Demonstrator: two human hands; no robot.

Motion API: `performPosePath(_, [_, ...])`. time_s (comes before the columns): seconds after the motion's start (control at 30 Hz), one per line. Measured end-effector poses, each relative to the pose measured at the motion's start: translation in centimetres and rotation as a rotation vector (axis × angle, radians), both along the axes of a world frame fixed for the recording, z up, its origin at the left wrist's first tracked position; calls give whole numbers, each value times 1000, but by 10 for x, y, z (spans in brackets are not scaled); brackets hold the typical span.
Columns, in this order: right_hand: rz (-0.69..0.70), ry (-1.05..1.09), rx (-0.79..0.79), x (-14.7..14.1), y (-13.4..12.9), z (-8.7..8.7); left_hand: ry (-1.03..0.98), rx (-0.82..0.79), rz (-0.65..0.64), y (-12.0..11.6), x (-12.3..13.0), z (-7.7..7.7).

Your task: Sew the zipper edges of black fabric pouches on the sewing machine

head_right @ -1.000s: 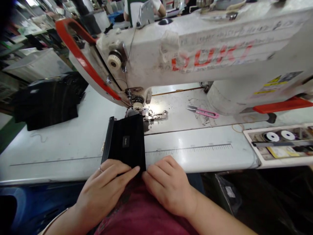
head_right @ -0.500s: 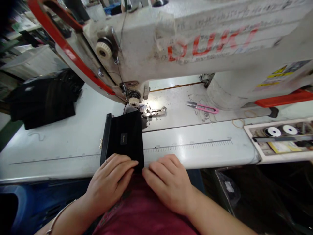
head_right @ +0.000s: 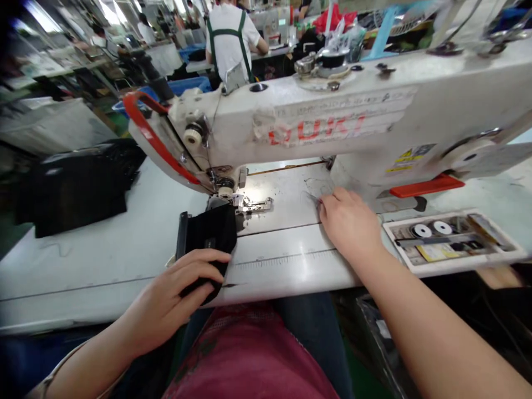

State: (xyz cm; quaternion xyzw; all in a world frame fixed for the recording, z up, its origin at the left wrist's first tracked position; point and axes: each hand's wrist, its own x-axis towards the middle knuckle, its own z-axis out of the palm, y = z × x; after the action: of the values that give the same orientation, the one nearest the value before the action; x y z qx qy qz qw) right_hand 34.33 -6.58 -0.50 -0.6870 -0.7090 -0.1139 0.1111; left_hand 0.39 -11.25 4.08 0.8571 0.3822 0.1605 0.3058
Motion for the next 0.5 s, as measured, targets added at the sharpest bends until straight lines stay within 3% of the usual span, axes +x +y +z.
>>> performPosePath(0.07, [-84, 157, -12, -12, -6, 7, -86, -31, 82, 1, -2, 4])
performPosePath(0.13, [-86, 482, -88, -29, -21, 16, -136, -53, 152, 0, -4, 6])
performPosePath(0.2, [73, 851, -256, -51, -43, 25, -156, -66, 201, -1, -4, 6])
performPosePath(0.27, [261, 1068, -434, -76, -66, 30, -165, -75, 230, -3, -3, 4])
performPosePath(0.37, [396, 1132, -580, -111, -91, 34, -167, -79, 253, -5, -1, 2])
performPosePath(0.5, [416, 953, -516, -132, -97, 32, -159, -47, 240, -7, 2, 4])
